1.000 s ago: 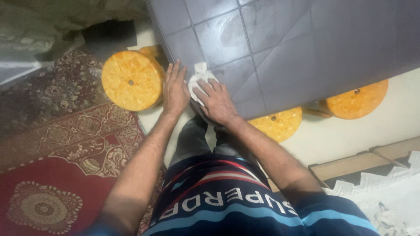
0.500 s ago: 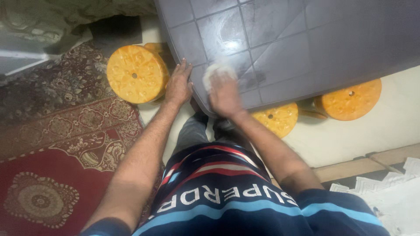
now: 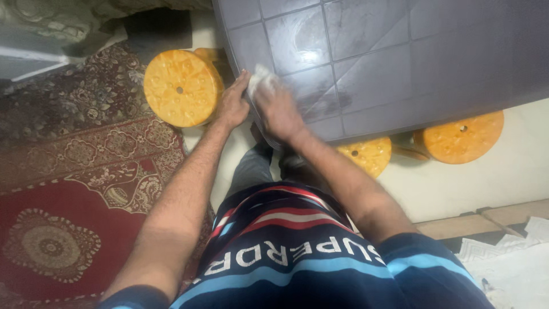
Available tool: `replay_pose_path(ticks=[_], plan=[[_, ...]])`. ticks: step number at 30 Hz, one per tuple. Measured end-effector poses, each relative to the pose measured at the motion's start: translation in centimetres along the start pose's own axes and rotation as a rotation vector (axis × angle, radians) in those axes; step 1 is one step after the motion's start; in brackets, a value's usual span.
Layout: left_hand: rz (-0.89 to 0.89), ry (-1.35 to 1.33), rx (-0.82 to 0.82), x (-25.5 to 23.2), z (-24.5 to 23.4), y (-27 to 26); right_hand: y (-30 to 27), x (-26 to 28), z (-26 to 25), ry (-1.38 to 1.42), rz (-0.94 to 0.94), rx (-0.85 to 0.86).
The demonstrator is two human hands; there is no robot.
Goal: The person wipes a table with a cloth, moving two bottles aside to clean the surface beneath them. They then wipe a pair of glasses, a tablet screen, and the cover of a book on the same table.
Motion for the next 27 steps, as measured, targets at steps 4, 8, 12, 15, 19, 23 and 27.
replay_pose_path(ticks=[4,8,12,15,19,23,27], plan=[[0.022,-0.021,-0.011,0.2,0.0,-0.3,-6.0,2.9,1.4,-0.02,-0.166,0.167],[0.003,-0.046,-0.002,-0.1,0.0,-0.4,-12.1,0.7,-0.6,0.024,-0.183,0.247],[0.023,-0.087,-0.029,-0.3,-0.3,-0.2,-13.0,0.7,0.2,-0.13,-0.193,0.201],[-0.061,-0.12,-0.027,0.1,-0.1,0.0,-10.2,3.4,2.7,-0.258,-0.401,0.221],[-0.063,-0.102,-0.031,-0.4,-0.6,0.3,-2.6,5.7,5.6,-0.437,-0.443,0.254],[-0.131,-0.134,0.019,-1.5,-1.5,-0.7,0.8,4.6,5.6,-0.46,-0.248,0.339],[-0.104,-0.11,0.014,-2.7,-2.0,-0.8,-5.2,6.0,4.4,-0.472,-0.415,0.318]])
Point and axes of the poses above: each hand's wrist, its own y-axis towards the middle knuckle, its own z-axis out of the palm, x = y × z, the point moved 5 cm from there along y, towards the middle knuckle, and after that the axes turned 8 degrees about x, right-handed, at the moved point
